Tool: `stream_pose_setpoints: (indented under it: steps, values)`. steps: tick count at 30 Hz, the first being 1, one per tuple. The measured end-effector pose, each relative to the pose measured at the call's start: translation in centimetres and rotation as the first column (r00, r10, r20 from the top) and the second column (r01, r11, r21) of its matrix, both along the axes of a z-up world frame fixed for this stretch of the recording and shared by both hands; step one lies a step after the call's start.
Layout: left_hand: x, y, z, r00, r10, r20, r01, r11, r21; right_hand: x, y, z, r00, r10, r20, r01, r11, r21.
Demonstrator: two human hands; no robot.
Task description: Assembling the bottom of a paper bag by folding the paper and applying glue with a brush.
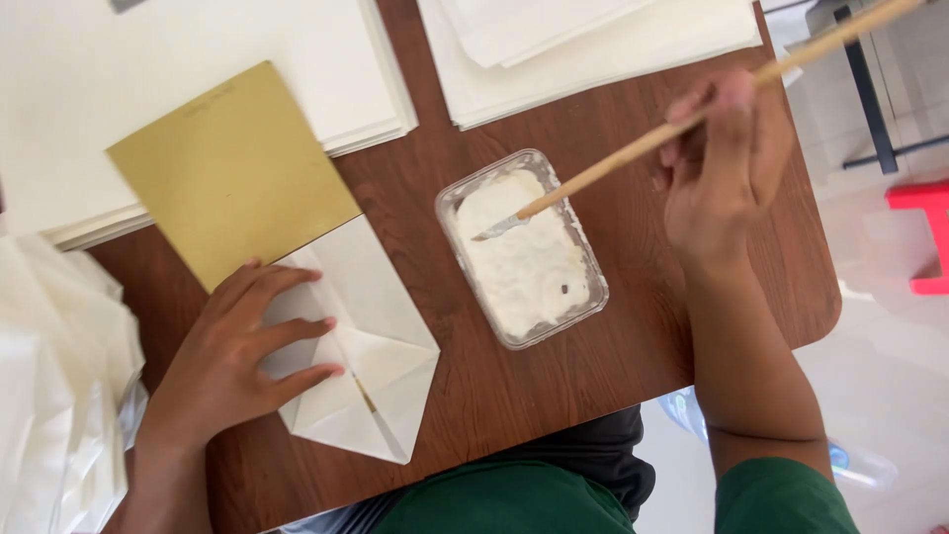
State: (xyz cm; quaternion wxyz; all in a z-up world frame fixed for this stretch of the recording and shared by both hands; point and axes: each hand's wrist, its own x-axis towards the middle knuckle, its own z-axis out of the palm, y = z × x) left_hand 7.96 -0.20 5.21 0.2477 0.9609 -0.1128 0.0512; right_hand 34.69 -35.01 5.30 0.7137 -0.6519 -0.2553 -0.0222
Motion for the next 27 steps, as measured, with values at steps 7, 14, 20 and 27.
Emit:
stream_pose_setpoints:
  steps: [7, 14, 20, 27]
  values:
    - [0.3, 0.1, -0.4, 1.000, -0.013, -0.010, 0.013, 1.000, -0.011, -2.5, 0.0, 0.6, 0.791, -0.115, 0.600, 0.069, 0.993, 0.099]
    - [0.2, 0.4, -0.8, 1.000, 0.004, -0.014, -0.004, 1.000, -0.003, -3.9, 0.8, 3.2, 0.663, 0.134, 0.736, 0.071, 0.968, -0.240]
    - [0.3, 0.4, -0.6, 1.000, 0.007, -0.027, -0.008, 1.000, -0.013, -3.8, 0.0, 1.9, 0.805, 0.054, 0.591, 0.066, 0.981, -0.180]
    - [0.1, 0.4, 0.0, 0.999, -0.020, -0.031, 0.019, 0.999, -0.041, -2.6, 1.3, 1.9, 0.806, -0.304, 0.508, 0.263, 0.953, 0.154]
